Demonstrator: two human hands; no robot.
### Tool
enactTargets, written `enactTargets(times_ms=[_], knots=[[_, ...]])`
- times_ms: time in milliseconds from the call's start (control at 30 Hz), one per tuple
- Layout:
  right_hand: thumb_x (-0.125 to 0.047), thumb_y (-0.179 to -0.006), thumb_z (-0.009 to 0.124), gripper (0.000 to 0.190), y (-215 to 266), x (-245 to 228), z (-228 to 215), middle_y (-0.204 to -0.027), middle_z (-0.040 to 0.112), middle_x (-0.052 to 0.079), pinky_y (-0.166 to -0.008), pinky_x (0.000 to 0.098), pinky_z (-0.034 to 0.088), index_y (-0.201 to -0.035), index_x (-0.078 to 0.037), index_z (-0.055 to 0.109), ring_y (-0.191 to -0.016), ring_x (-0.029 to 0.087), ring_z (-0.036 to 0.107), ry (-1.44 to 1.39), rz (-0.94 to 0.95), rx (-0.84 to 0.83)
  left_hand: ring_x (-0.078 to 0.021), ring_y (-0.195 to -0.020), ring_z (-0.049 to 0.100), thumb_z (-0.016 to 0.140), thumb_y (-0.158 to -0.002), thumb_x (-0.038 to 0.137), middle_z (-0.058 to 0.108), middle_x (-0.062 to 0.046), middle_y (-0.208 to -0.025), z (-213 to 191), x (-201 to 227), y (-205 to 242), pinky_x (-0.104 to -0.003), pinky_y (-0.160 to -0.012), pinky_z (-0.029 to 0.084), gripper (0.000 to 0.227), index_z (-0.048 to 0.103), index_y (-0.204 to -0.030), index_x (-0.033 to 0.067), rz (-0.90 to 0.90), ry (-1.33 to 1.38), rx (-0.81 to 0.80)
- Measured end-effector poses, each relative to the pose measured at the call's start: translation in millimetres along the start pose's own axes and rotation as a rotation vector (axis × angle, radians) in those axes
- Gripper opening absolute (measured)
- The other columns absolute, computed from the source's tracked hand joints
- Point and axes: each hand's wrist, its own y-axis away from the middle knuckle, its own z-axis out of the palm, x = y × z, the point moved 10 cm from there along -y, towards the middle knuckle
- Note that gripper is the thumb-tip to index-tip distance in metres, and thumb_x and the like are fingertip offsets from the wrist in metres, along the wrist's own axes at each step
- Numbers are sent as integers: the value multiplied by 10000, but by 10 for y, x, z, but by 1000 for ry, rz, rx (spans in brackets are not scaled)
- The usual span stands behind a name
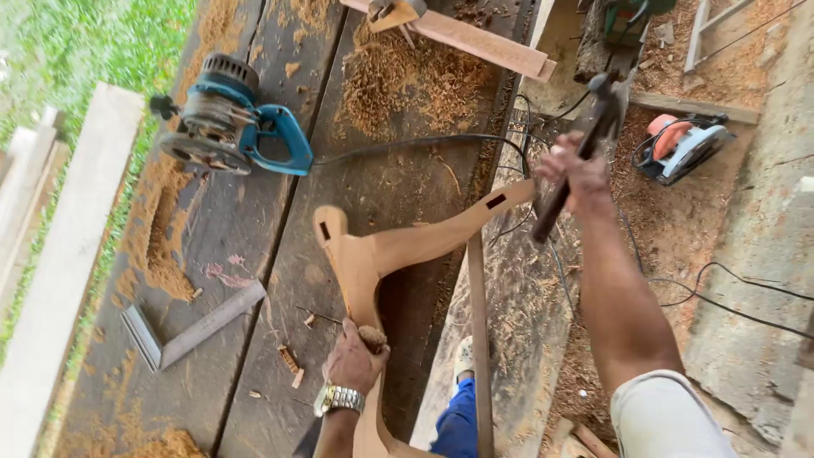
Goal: The person assembles a wooden chair frame, hammering wooden dowels into the joints with a claw hammer. They reposition and flip the frame on the workbench and on their lap to reach different joints, driving pegs one at a time by hand.
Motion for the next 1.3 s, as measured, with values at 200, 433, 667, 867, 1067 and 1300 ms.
enactTargets(times_ms=[200, 433, 667, 867, 1067, 1300], knots=[[-2, -904, 718, 566, 569, -587, 82, -1077, 702, 215, -635, 305, 551, -1428, -42, 510, -840, 224, 686, 344, -61, 59, -375, -1090, 676, 825, -753, 510, 631, -234, -1257, -5, 368, -348, -482, -912, 559, 1103, 242, -1527, -16, 176, -50, 26], [-95, -949, 697, 505, 2416, -214, -171, -1131, 692, 178, -764, 358, 626, -1398, 2, 488, -967, 229, 718, 434, 21, 145, -364, -1204, 618, 833, -752, 549, 613, -197, -1318, -171, 438, -253, -509, -963, 520, 1175, 180, -1564, 7, 165, -19, -20], [-202, -916, 703, 632, 4221, 158, -790, -1156, 734, 235, -888, 393, 608, -1466, 20, 482, -974, 316, 761, 722, 518, 499, -409, -1218, 602, 808, -759, 380, 209, -184, -1665, -178, 492, 57, -476, -982, 529, 1141, 103, -1623, 140, 432, 16, 52], [-127, -906, 682, 702, 5361, 996, -2149, -1143, 706, 269, -844, 498, 631, -1523, 5, 375, -1018, 377, 739, 672, 642, 563, -388, -1196, 641, 701, -815, 251, 113, -228, -1699, -82, 588, 98, -449, -982, 547, 1022, 108, -1633, 93, 471, -70, 17], [-153, -865, 766, 663, 6123, 1414, -2527, -1125, 751, 226, -882, 461, 621, -1440, 45, 500, -1039, 315, 743, 915, 453, 520, -378, -1187, 601, 815, -752, 333, 302, -220, -1507, 221, 456, -245, -448, -977, 512, 916, 289, -1469, 111, 667, -112, 90], [-165, -850, 796, 515, 7625, 1469, -2105, -1048, 756, 153, -782, 448, 598, -1294, 30, 624, -871, 289, 731, 1024, 262, 623, -288, -852, 746, 733, -722, 214, 787, -88, -919, 1187, 90, 1269, -414, -771, 607, 154, 814, -850, 188, 1212, -177, -164]])
